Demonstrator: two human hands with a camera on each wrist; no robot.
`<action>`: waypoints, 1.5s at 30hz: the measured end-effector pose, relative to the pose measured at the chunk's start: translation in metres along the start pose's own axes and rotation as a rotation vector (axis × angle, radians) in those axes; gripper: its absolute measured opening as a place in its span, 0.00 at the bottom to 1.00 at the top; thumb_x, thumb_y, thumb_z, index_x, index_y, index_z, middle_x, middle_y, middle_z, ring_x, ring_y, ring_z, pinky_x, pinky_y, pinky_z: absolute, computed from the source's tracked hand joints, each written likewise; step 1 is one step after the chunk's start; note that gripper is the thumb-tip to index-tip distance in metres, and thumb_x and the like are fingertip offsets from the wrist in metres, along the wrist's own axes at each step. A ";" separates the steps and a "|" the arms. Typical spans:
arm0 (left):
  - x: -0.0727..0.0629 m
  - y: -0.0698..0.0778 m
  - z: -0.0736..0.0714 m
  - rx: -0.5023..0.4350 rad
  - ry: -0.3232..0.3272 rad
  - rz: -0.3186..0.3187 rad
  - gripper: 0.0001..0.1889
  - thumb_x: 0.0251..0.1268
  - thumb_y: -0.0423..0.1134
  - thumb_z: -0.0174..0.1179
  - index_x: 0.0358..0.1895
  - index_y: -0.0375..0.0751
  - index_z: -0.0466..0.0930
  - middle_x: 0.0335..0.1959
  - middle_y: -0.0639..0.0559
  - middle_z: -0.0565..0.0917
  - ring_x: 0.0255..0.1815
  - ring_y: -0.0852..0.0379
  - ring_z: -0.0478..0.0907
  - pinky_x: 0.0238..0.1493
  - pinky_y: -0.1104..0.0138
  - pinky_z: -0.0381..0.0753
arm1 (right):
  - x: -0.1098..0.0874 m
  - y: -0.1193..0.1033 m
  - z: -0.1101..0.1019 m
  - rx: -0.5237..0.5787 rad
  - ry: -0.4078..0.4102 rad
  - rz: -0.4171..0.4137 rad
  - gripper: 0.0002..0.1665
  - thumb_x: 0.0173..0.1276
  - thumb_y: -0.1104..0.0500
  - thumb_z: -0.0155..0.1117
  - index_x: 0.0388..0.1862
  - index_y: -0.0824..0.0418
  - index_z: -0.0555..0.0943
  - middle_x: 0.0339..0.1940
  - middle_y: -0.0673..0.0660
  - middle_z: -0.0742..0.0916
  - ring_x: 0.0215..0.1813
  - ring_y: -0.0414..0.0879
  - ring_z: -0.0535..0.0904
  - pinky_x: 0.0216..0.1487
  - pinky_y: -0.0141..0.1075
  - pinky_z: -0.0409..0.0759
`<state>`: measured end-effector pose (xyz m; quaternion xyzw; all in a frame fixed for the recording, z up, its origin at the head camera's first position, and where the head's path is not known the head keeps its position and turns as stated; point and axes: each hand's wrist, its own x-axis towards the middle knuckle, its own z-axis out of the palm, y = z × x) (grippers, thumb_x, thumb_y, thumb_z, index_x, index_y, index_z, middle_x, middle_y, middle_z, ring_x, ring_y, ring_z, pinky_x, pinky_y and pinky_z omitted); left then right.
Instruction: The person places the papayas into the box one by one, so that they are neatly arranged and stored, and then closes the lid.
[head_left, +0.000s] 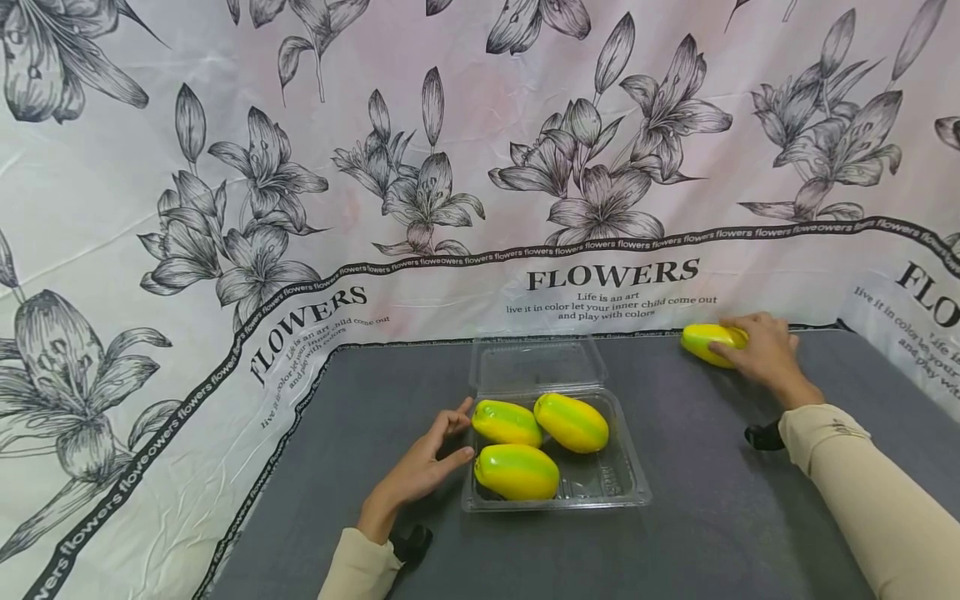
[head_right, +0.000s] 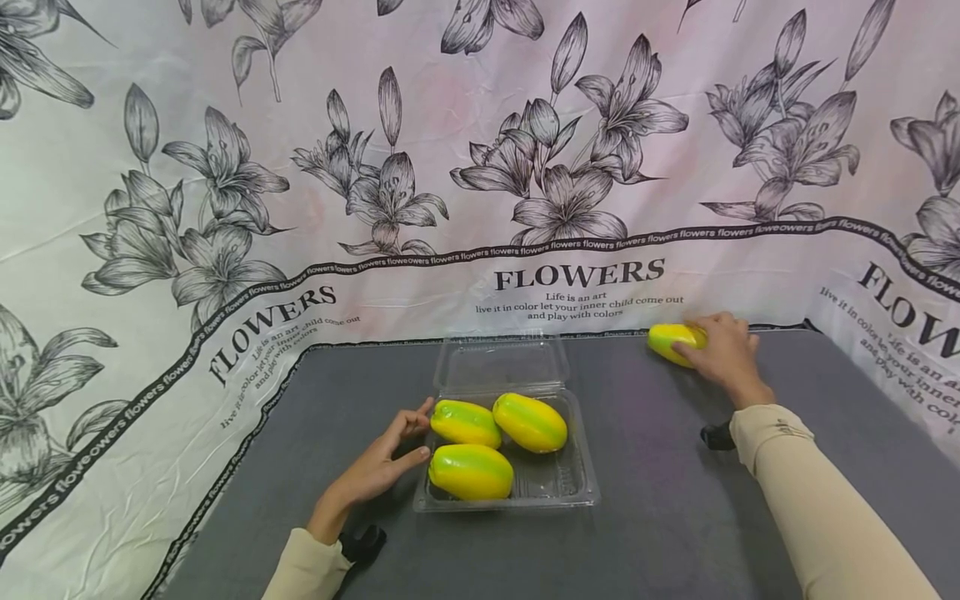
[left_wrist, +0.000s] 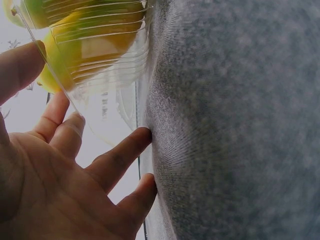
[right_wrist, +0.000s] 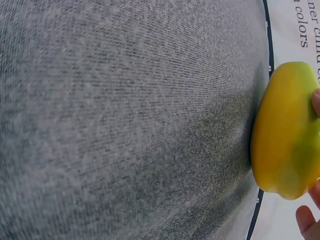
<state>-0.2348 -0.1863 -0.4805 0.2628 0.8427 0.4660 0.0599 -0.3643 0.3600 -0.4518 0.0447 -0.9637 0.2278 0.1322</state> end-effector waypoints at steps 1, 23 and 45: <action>0.000 0.000 0.000 0.000 -0.001 0.000 0.20 0.78 0.41 0.56 0.65 0.39 0.63 0.85 0.50 0.50 0.79 0.39 0.64 0.75 0.36 0.60 | 0.000 0.001 0.000 0.005 -0.002 -0.002 0.35 0.73 0.46 0.64 0.67 0.70 0.73 0.63 0.79 0.71 0.59 0.76 0.60 0.47 0.66 0.57; 0.001 0.000 -0.001 -0.002 -0.004 -0.006 0.20 0.78 0.40 0.56 0.65 0.38 0.63 0.85 0.51 0.50 0.79 0.40 0.63 0.75 0.35 0.59 | -0.014 0.013 0.003 0.174 -0.013 -0.019 0.39 0.77 0.47 0.61 0.74 0.70 0.66 0.69 0.81 0.70 0.66 0.77 0.66 0.60 0.69 0.63; -0.001 0.000 0.001 0.004 0.003 -0.009 0.22 0.79 0.45 0.55 0.66 0.39 0.63 0.85 0.51 0.50 0.79 0.40 0.63 0.75 0.36 0.60 | -0.032 -0.009 0.013 0.233 0.191 -0.048 0.33 0.74 0.54 0.66 0.72 0.69 0.71 0.60 0.78 0.76 0.56 0.71 0.72 0.48 0.57 0.67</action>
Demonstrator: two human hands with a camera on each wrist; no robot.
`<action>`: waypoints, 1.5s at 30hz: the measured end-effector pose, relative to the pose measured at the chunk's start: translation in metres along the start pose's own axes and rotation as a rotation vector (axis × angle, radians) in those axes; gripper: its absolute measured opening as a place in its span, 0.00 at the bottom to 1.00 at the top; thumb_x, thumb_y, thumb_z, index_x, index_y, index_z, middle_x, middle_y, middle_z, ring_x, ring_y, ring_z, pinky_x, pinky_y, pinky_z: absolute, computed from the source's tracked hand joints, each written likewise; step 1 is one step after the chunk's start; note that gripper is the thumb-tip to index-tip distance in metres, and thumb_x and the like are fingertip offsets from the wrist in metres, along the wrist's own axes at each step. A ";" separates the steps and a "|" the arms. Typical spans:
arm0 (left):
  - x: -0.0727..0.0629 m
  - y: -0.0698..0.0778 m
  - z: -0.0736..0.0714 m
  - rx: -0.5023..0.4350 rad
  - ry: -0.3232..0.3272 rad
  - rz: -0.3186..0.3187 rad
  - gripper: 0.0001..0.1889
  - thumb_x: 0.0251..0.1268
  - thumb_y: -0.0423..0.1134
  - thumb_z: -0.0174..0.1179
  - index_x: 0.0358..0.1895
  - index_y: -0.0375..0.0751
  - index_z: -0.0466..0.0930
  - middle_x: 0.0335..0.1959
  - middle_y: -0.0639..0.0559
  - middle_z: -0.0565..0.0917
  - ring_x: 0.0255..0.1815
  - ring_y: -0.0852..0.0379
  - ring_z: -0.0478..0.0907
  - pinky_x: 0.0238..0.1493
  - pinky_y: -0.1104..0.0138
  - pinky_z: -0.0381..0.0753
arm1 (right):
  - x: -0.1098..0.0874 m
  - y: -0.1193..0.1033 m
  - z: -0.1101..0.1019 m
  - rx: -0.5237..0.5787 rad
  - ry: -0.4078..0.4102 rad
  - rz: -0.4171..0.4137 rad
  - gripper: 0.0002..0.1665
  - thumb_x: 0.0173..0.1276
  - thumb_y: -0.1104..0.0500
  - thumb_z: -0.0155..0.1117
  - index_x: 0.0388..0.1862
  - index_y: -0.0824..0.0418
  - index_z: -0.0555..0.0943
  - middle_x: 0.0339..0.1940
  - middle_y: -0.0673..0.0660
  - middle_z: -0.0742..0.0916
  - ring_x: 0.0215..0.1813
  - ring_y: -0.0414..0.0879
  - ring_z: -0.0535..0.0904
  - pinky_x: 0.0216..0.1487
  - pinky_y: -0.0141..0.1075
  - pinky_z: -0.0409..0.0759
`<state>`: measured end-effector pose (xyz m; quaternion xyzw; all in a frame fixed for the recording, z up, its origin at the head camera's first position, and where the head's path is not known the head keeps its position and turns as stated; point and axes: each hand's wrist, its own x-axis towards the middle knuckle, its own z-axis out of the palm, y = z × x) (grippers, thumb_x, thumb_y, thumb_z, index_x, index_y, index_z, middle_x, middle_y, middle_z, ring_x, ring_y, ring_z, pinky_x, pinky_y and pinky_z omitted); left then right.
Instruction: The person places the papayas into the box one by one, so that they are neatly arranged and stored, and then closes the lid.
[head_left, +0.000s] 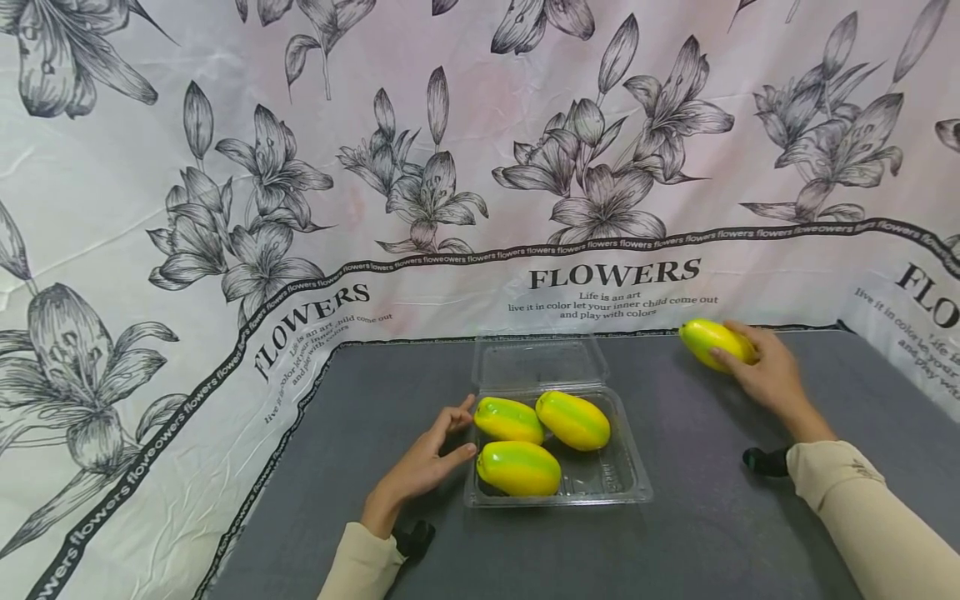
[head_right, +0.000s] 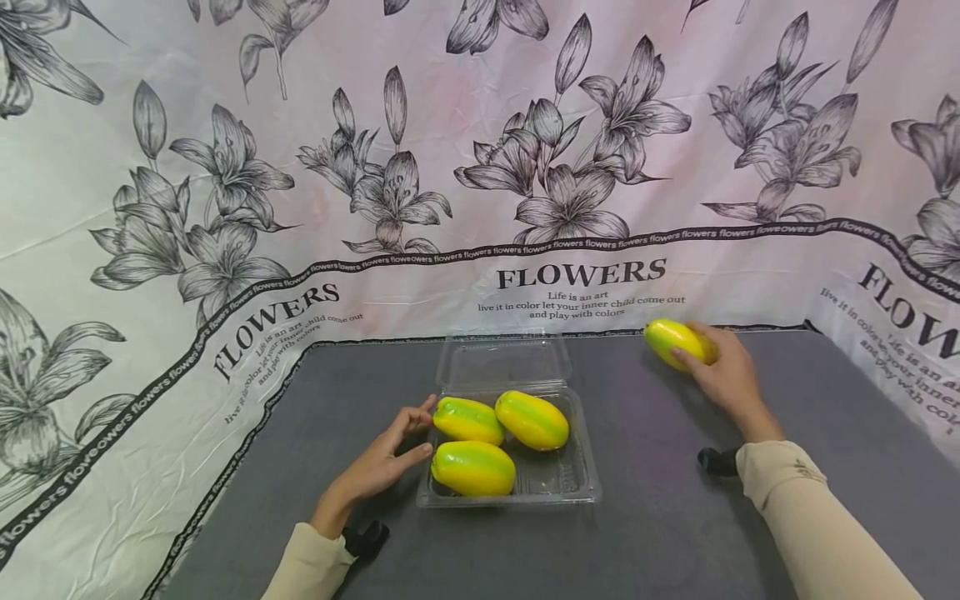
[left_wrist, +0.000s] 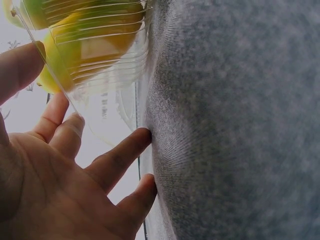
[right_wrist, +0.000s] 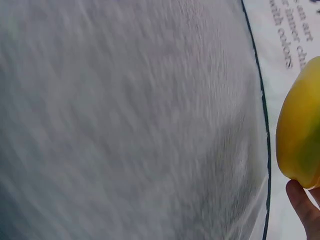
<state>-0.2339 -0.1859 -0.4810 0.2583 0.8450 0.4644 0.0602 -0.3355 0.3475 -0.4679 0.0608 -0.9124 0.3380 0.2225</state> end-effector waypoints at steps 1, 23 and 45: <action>0.000 0.000 0.000 0.001 -0.001 0.000 0.22 0.79 0.45 0.55 0.66 0.40 0.63 0.85 0.51 0.50 0.79 0.40 0.62 0.75 0.35 0.60 | -0.002 -0.003 0.001 0.005 0.000 0.000 0.33 0.74 0.54 0.66 0.72 0.68 0.71 0.59 0.77 0.77 0.55 0.69 0.72 0.46 0.53 0.68; 0.001 0.000 0.000 -0.002 0.001 0.001 0.20 0.78 0.41 0.56 0.65 0.41 0.63 0.85 0.52 0.50 0.79 0.40 0.63 0.75 0.36 0.59 | -0.032 -0.050 0.013 0.132 -0.009 -0.005 0.35 0.73 0.51 0.67 0.75 0.59 0.71 0.60 0.69 0.78 0.50 0.35 0.69 0.42 0.13 0.66; 0.001 -0.001 0.001 -0.001 0.011 -0.025 0.21 0.78 0.42 0.57 0.66 0.40 0.63 0.85 0.55 0.51 0.79 0.41 0.64 0.76 0.37 0.59 | -0.057 -0.078 0.015 0.174 0.011 0.025 0.34 0.73 0.49 0.68 0.75 0.55 0.72 0.60 0.65 0.79 0.49 0.22 0.66 0.44 0.21 0.70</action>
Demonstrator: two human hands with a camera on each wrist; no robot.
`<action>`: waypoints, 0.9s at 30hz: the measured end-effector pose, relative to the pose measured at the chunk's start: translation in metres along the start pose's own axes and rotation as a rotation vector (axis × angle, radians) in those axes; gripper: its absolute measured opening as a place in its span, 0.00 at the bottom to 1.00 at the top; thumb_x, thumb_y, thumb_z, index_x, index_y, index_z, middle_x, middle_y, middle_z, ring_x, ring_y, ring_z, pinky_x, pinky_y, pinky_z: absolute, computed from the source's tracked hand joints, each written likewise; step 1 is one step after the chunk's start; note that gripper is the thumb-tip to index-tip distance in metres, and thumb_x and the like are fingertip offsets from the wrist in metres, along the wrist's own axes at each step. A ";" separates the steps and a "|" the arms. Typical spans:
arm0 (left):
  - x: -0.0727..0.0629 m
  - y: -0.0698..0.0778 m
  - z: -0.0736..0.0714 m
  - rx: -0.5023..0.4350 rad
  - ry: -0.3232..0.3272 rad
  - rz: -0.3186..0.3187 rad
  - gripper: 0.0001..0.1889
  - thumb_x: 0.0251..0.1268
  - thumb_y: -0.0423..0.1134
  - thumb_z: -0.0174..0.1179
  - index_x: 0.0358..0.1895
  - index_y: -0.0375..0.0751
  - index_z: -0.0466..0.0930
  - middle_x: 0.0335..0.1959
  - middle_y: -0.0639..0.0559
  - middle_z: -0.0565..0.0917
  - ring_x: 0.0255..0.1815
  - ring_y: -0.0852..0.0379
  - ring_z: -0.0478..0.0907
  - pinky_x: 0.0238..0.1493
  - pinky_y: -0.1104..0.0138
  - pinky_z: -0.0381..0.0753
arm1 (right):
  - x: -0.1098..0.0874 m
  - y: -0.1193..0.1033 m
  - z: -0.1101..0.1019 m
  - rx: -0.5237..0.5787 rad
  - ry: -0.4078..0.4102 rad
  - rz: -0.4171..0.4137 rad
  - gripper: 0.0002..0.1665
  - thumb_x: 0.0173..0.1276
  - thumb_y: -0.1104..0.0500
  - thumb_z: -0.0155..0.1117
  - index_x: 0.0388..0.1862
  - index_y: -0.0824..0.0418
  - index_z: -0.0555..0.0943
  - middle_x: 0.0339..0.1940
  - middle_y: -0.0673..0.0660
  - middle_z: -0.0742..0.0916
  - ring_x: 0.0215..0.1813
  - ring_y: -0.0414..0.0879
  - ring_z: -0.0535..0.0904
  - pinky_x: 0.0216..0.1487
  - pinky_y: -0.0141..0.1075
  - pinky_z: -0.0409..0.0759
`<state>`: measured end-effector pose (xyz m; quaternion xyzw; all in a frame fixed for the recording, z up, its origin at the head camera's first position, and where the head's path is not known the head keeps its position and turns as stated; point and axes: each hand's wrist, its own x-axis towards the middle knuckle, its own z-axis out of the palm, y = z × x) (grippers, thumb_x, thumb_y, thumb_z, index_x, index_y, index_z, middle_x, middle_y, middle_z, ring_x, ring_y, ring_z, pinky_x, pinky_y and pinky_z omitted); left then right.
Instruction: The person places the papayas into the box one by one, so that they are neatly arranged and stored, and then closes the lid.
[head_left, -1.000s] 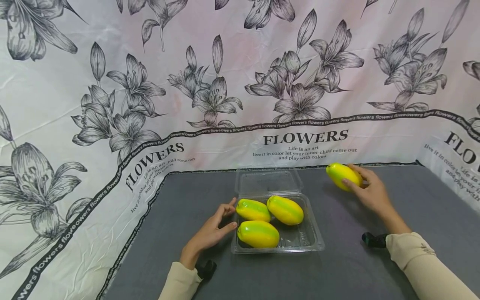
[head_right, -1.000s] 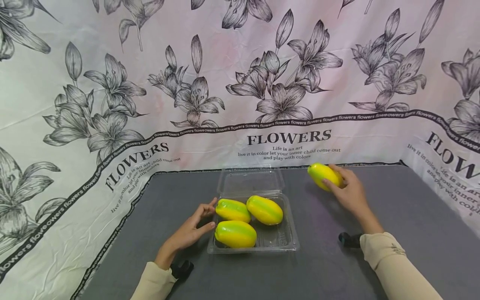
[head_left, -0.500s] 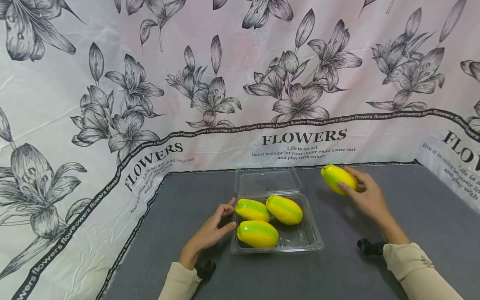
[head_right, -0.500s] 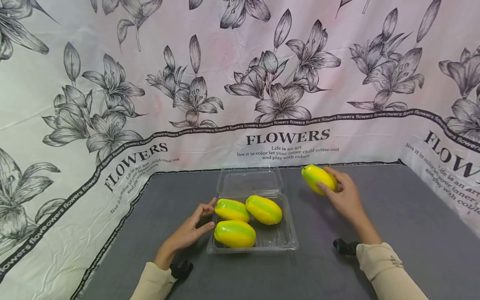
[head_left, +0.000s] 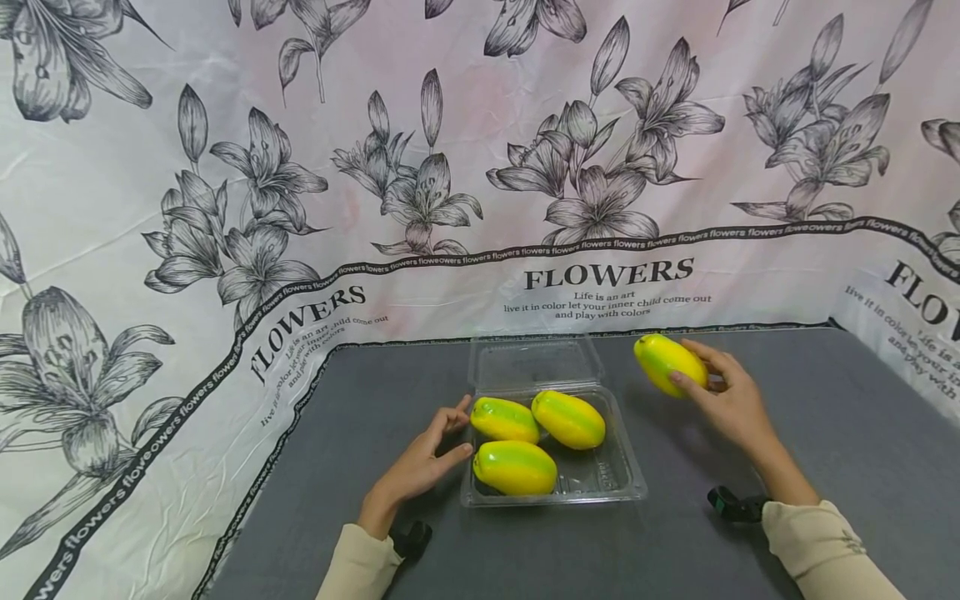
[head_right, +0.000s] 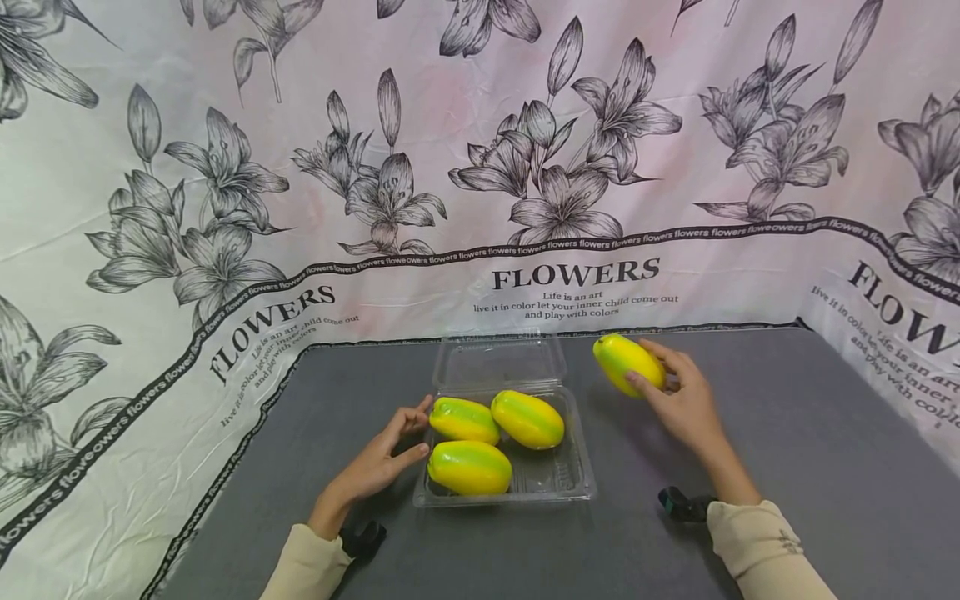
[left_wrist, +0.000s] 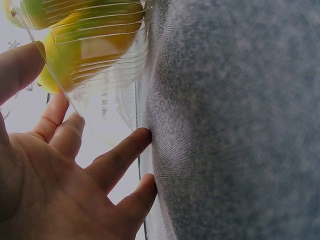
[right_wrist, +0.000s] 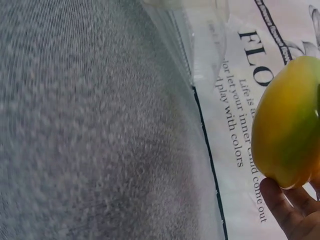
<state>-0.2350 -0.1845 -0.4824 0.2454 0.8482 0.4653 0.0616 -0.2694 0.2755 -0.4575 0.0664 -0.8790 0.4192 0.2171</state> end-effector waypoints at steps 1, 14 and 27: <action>0.000 0.000 0.000 -0.002 -0.001 -0.001 0.22 0.78 0.43 0.57 0.66 0.40 0.63 0.85 0.55 0.51 0.79 0.42 0.63 0.76 0.37 0.59 | 0.000 -0.002 0.000 0.003 -0.001 -0.001 0.34 0.73 0.49 0.68 0.75 0.54 0.72 0.60 0.65 0.79 0.49 0.22 0.66 0.44 0.21 0.70; 0.000 0.003 -0.001 -0.013 -0.004 0.005 0.22 0.78 0.43 0.57 0.66 0.41 0.63 0.85 0.56 0.51 0.79 0.42 0.63 0.76 0.38 0.59 | -0.004 -0.016 -0.003 0.018 -0.030 -0.024 0.35 0.72 0.50 0.68 0.75 0.54 0.72 0.59 0.62 0.79 0.49 0.24 0.68 0.44 0.19 0.70; 0.000 0.001 -0.001 -0.007 -0.005 0.004 0.20 0.78 0.42 0.57 0.65 0.44 0.63 0.85 0.55 0.51 0.79 0.42 0.63 0.77 0.39 0.59 | -0.007 -0.033 -0.001 0.094 -0.104 -0.109 0.33 0.69 0.57 0.71 0.72 0.54 0.75 0.58 0.54 0.79 0.50 0.29 0.74 0.46 0.15 0.74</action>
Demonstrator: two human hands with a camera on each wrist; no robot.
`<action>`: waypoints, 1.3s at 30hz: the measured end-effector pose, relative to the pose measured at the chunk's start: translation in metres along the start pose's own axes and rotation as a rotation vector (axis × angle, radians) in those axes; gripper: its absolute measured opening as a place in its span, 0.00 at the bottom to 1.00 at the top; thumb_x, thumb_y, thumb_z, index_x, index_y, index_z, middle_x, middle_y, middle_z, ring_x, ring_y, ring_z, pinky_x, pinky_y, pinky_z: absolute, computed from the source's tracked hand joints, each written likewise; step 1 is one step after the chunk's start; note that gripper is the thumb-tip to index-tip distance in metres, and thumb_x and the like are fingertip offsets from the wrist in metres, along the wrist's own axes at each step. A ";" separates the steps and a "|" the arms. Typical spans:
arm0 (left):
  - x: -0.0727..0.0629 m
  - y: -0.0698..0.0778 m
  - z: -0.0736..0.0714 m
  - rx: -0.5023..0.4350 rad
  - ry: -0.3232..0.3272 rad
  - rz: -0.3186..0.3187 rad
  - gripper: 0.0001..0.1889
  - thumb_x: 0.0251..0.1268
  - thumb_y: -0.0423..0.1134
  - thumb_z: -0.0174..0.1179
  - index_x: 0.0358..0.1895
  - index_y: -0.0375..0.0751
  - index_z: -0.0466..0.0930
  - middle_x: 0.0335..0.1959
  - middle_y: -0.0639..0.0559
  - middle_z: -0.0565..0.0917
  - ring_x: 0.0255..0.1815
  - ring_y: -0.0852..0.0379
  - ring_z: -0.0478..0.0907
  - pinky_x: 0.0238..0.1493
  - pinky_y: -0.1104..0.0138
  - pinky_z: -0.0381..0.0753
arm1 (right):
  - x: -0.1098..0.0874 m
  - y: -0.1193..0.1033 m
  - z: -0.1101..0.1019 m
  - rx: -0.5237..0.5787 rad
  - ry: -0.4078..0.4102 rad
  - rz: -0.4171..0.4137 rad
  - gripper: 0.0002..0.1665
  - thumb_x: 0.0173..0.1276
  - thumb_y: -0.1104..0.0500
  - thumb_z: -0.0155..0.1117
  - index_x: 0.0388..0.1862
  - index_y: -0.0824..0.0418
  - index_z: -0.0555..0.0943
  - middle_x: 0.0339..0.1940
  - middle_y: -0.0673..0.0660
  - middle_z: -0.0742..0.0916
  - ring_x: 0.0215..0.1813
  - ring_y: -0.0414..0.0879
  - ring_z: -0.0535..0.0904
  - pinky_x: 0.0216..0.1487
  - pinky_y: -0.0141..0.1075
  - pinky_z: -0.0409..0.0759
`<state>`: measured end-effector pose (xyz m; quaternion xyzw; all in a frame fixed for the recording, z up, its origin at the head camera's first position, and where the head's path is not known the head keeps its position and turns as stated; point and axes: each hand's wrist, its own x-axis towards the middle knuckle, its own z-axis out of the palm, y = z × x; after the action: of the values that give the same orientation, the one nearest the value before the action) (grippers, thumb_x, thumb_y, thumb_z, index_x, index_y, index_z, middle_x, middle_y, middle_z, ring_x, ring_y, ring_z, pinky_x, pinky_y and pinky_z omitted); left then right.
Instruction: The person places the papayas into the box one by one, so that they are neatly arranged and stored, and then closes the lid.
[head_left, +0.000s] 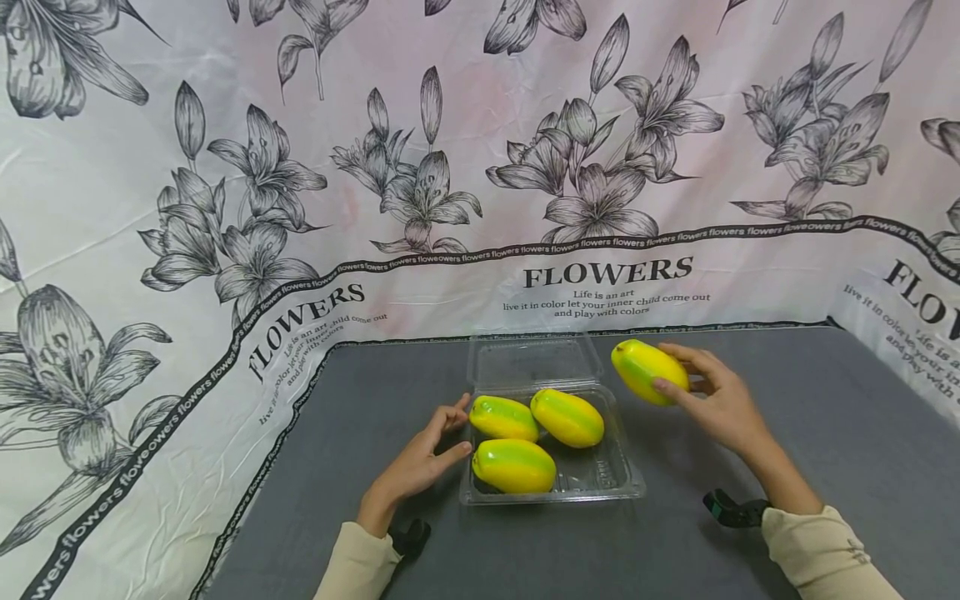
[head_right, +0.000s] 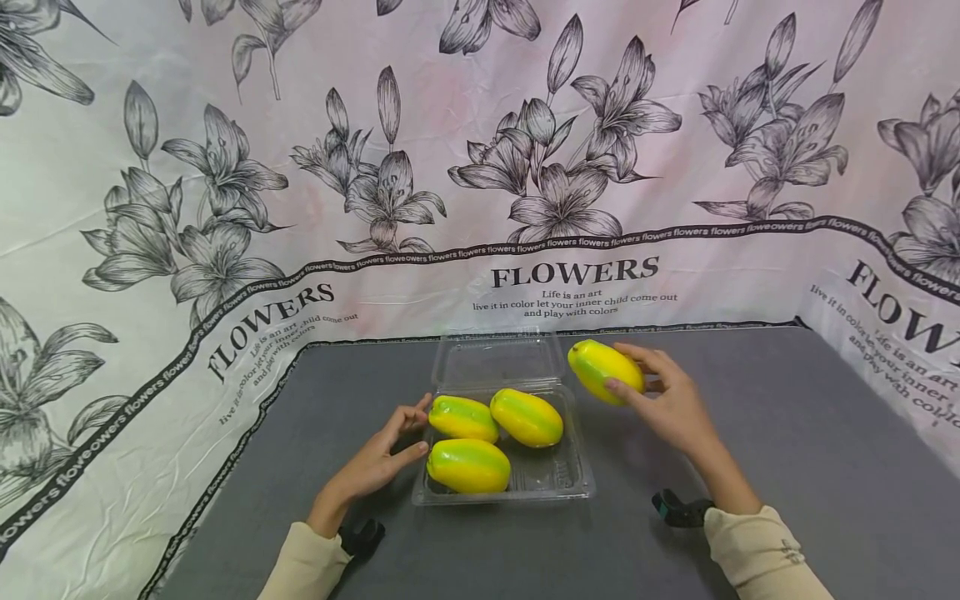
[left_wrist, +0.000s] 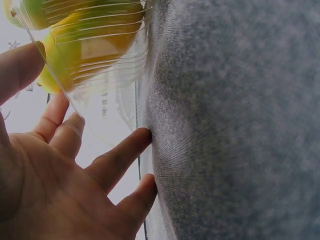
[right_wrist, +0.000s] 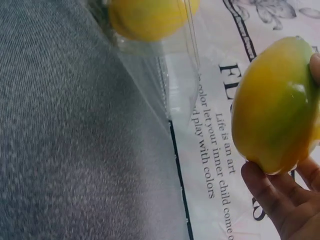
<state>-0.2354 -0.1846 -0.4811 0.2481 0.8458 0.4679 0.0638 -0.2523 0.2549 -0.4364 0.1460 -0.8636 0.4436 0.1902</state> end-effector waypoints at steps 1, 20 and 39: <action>0.000 0.000 0.000 0.000 0.000 0.003 0.21 0.78 0.42 0.57 0.65 0.43 0.63 0.85 0.54 0.51 0.79 0.41 0.64 0.77 0.38 0.59 | 0.000 -0.002 0.001 0.004 -0.007 -0.003 0.33 0.69 0.57 0.72 0.72 0.55 0.75 0.58 0.54 0.79 0.50 0.30 0.74 0.46 0.16 0.74; -0.001 0.002 0.000 -0.008 0.006 0.008 0.20 0.78 0.42 0.56 0.65 0.41 0.63 0.85 0.52 0.50 0.79 0.39 0.63 0.75 0.35 0.58 | -0.002 -0.026 0.012 0.049 -0.121 -0.078 0.33 0.68 0.59 0.72 0.71 0.52 0.75 0.60 0.51 0.81 0.52 0.30 0.76 0.48 0.21 0.79; -0.002 0.000 0.000 0.007 -0.010 0.020 0.21 0.79 0.42 0.55 0.66 0.37 0.63 0.85 0.51 0.50 0.79 0.39 0.62 0.74 0.35 0.60 | -0.010 -0.041 0.030 0.119 -0.199 -0.198 0.32 0.63 0.64 0.76 0.66 0.54 0.79 0.54 0.50 0.84 0.49 0.36 0.80 0.46 0.30 0.83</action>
<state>-0.2336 -0.1853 -0.4813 0.2594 0.8446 0.4643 0.0625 -0.2318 0.2082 -0.4280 0.2848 -0.8318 0.4563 0.1374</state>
